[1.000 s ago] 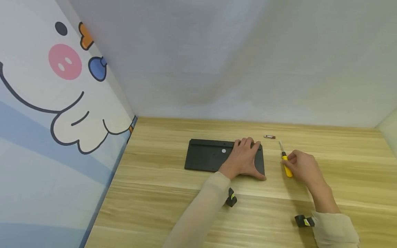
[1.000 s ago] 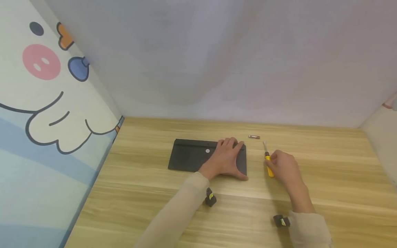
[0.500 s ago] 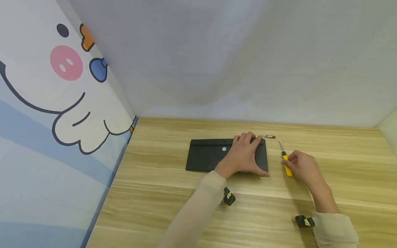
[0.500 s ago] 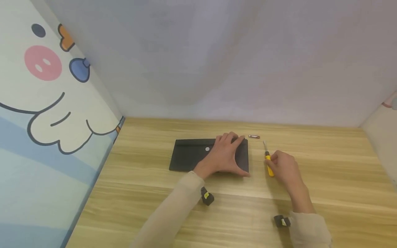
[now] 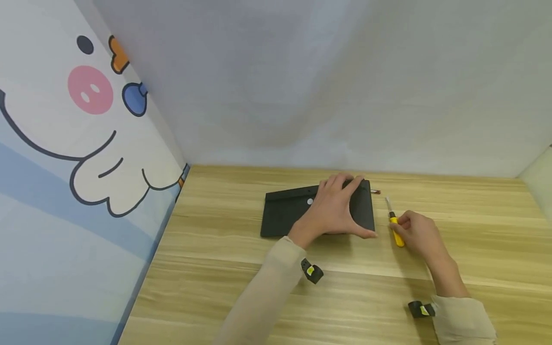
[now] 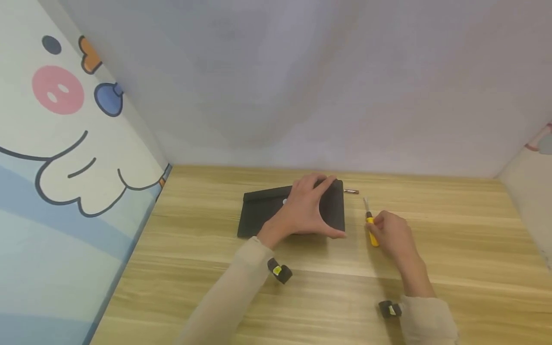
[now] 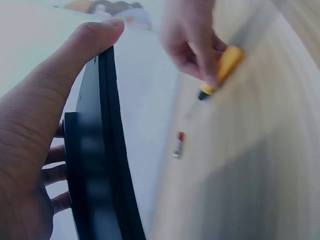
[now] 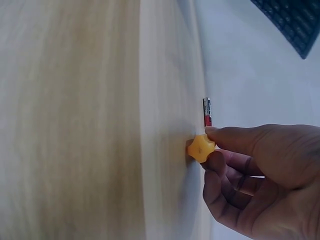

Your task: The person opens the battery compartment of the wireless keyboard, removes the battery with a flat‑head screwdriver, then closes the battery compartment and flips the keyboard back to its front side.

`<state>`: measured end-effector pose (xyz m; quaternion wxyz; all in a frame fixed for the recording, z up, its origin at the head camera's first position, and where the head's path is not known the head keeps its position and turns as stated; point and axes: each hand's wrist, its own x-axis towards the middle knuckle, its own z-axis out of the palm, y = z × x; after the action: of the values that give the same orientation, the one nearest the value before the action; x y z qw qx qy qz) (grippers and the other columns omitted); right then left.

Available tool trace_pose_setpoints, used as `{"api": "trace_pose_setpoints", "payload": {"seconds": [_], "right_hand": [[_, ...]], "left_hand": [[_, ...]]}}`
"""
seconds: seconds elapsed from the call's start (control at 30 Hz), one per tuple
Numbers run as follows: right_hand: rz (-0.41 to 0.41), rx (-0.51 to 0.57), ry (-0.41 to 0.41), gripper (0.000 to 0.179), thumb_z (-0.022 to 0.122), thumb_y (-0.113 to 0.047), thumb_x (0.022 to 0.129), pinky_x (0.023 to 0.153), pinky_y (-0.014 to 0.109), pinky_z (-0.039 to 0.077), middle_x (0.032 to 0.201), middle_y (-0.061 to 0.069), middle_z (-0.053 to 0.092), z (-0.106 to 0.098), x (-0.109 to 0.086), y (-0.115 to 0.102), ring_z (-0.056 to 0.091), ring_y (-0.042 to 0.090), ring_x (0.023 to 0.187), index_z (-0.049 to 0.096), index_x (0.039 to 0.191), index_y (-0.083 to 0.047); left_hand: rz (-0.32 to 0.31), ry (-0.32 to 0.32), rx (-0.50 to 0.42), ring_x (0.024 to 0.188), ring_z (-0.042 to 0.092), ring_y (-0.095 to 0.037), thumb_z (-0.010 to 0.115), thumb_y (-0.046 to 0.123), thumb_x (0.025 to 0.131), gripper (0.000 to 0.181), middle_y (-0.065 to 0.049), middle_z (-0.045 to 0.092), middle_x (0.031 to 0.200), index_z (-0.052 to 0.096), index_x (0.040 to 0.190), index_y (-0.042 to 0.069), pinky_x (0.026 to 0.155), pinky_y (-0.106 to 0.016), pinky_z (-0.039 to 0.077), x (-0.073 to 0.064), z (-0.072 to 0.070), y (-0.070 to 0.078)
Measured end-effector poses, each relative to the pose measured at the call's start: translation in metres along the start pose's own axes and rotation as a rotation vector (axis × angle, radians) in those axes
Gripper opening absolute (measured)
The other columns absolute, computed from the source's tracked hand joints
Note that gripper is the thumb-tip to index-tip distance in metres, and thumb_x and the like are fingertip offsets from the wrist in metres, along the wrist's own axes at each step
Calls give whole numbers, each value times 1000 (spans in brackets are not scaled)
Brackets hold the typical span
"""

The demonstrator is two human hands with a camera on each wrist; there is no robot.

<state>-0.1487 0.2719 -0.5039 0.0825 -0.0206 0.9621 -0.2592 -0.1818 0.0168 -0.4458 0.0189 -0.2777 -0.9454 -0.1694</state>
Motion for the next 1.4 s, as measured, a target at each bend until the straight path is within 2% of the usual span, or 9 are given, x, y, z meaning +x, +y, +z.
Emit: {"api": "trace_pose_setpoints", "payload": {"seconds": [0.27, 0.53, 0.77, 1.0, 1.1, 1.3, 1.4], "right_hand": [[-12, 10, 0, 31, 67, -21, 98, 59, 28, 49, 89, 24, 72, 0, 0, -2, 65, 22, 72, 64, 101, 10], [-26, 9, 11, 31, 67, -20, 98, 62, 35, 55, 89, 25, 73, -1, -1, 0, 67, 25, 74, 64, 100, 11], [-9, 10, 11, 33, 67, -21, 99, 64, 38, 56, 91, 26, 72, -1, -1, 1, 68, 26, 76, 64, 102, 11], [-8, 13, 33, 34, 67, -22, 99, 66, 39, 57, 92, 25, 73, 1, -2, -1, 69, 27, 77, 65, 102, 11], [-5, 25, 36, 33, 67, -22, 99, 64, 35, 56, 91, 25, 73, 1, -2, -1, 69, 26, 76, 65, 102, 11], [-11, 20, 39, 32, 68, -22, 99, 65, 36, 56, 90, 24, 74, 1, -3, -3, 70, 26, 76, 66, 100, 10], [-8, 18, 37, 32, 68, -22, 98, 65, 37, 56, 89, 23, 74, -1, -5, -3, 70, 27, 76, 66, 100, 10]], "left_hand": [[46, 122, -158, 134, 44, -15, 86, 77, 55, 132, 3, 42, 148, 25, 163, 31, 117, -42, 41, -11, -27, 4], [79, 213, -319, 130, 46, -15, 94, 65, 53, 132, 2, 43, 145, 28, 162, 30, 111, -40, 47, -16, -46, 7], [69, 241, -476, 136, 43, -17, 99, 52, 52, 131, 1, 41, 147, 29, 161, 34, 112, -42, 48, -22, -57, 3], [103, 288, -613, 133, 44, -15, 102, 40, 51, 131, -1, 43, 145, 30, 160, 37, 113, -42, 47, -29, -67, -3], [110, 296, -675, 132, 45, -14, 102, 34, 51, 129, -1, 44, 144, 32, 160, 37, 113, -42, 47, -32, -69, -8], [133, 306, -793, 130, 46, -14, 101, 22, 53, 126, -3, 45, 143, 34, 159, 36, 114, -42, 44, -36, -73, -17], [155, 307, -818, 131, 46, -15, 99, 28, 55, 123, -3, 46, 144, 34, 159, 34, 115, -42, 43, -37, -74, -20]]}}
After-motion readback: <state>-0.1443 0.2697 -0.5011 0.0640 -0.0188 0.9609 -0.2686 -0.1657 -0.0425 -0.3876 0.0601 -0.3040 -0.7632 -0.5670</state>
